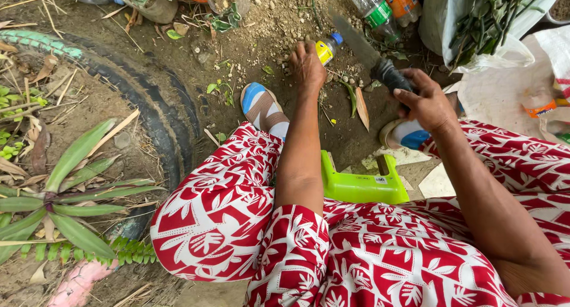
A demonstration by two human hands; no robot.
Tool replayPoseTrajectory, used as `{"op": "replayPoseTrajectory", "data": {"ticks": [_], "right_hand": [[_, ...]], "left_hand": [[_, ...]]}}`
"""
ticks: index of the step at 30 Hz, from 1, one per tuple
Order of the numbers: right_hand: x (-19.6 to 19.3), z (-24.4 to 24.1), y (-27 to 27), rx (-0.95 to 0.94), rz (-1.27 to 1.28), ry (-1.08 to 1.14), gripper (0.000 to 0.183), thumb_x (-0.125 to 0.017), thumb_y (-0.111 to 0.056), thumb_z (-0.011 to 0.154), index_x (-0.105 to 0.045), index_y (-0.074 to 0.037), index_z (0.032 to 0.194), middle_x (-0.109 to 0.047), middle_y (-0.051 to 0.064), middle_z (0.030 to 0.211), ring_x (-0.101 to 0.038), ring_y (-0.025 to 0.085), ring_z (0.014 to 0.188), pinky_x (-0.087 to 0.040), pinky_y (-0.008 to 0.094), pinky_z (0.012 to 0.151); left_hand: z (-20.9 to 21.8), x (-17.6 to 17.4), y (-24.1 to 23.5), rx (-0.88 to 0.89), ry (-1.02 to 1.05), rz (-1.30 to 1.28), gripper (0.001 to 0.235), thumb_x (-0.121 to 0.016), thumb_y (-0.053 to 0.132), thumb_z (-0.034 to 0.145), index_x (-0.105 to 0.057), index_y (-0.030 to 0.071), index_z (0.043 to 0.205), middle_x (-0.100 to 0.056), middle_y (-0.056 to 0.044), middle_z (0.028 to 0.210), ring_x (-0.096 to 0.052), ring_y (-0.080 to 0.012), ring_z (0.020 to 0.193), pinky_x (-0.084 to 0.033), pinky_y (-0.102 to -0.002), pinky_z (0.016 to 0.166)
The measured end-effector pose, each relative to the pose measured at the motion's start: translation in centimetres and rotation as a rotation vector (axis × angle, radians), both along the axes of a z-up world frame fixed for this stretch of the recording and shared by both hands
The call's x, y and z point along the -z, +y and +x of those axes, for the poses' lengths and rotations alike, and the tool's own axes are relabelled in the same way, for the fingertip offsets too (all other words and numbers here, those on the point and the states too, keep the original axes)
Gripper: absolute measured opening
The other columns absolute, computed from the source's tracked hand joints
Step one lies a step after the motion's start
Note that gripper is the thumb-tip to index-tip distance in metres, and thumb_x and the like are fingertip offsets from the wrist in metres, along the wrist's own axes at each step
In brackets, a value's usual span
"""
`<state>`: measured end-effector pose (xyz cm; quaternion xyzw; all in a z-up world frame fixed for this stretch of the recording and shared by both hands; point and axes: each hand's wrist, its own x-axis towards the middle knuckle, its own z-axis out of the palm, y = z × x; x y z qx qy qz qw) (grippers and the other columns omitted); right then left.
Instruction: The person uses a knife to cut plastic bottles and a pair of shears to trim plant stems while sitting on a low stool. They also manipulate soil and handle several plastic containers and plant cuttings in a garden area.
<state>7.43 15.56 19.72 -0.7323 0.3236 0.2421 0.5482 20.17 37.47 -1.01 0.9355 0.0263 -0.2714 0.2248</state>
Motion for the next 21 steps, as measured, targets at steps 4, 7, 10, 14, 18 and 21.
{"op": "replayPoseTrajectory", "data": {"ticks": [4,7,10,14,18,21], "right_hand": [[-6.6,0.4,2.1,-0.43,-0.528,-0.318,0.048,-0.073,-0.013,0.098,-0.059,-0.007,0.144,-0.073,0.022,0.102,-0.073,0.029,0.085,-0.057,0.042,0.072],[-9.8,0.8,3.3,-0.613,-0.711,-0.187,0.047,-0.073,-0.017,0.097,-0.062,-0.011,0.142,-0.076,0.022,0.096,-0.074,0.032,0.079,-0.06,0.044,0.073],[-10.6,1.1,4.2,-0.678,-0.729,-0.051,0.043,-0.068,-0.021,0.1,-0.062,-0.018,0.143,-0.077,0.016,0.09,-0.076,0.029,0.071,-0.062,0.042,0.07],[-9.7,1.7,4.9,-0.804,-0.774,-0.153,0.045,-0.07,-0.024,0.095,-0.064,-0.015,0.139,-0.077,0.015,0.094,-0.075,0.03,0.073,-0.062,0.043,0.07],[-9.6,1.9,5.2,-0.834,-0.789,-0.248,0.046,-0.071,-0.023,0.092,-0.065,-0.013,0.137,-0.077,0.014,0.098,-0.075,0.031,0.08,-0.06,0.044,0.071],[-9.7,2.1,5.4,-0.839,-0.79,-0.173,0.049,-0.071,-0.022,0.091,-0.064,-0.013,0.138,-0.076,0.015,0.095,-0.075,0.031,0.079,-0.06,0.045,0.071]], "left_hand": [[-0.8,1.7,-0.7,0.036,0.071,0.008,0.078,-0.078,0.008,0.087,-0.039,0.017,0.154,-0.047,-0.011,0.156,-0.044,-0.0359,0.144,-0.04,-0.058,0.115],[-0.8,2.3,-1.2,0.025,0.074,0.037,0.081,-0.076,0.011,0.086,-0.03,0.019,0.153,-0.042,-0.014,0.154,-0.039,-0.0412,0.14,-0.035,-0.065,0.11],[-0.8,2.7,-1.2,0.075,0.131,0.042,0.089,-0.075,0.008,0.083,-0.025,0.016,0.157,-0.04,-0.017,0.155,-0.042,-0.0379,0.138,-0.039,-0.058,0.111],[-1.1,3.1,-2.0,0.084,0.117,0.079,0.09,-0.074,0.006,0.085,-0.022,0.013,0.159,-0.042,-0.018,0.153,-0.044,-0.0386,0.135,-0.043,-0.053,0.11],[-1.6,3.4,-2.2,0.145,0.038,0.163,0.088,-0.071,0.006,0.087,-0.021,0.011,0.159,-0.045,-0.02,0.148,-0.047,-0.0379,0.131,-0.045,-0.053,0.107],[-1.9,3.6,-2.4,0.152,-0.005,0.168,0.084,-0.07,0.008,0.089,-0.023,0.01,0.158,-0.046,-0.021,0.145,-0.049,-0.0375,0.129,-0.047,-0.053,0.105]]}}
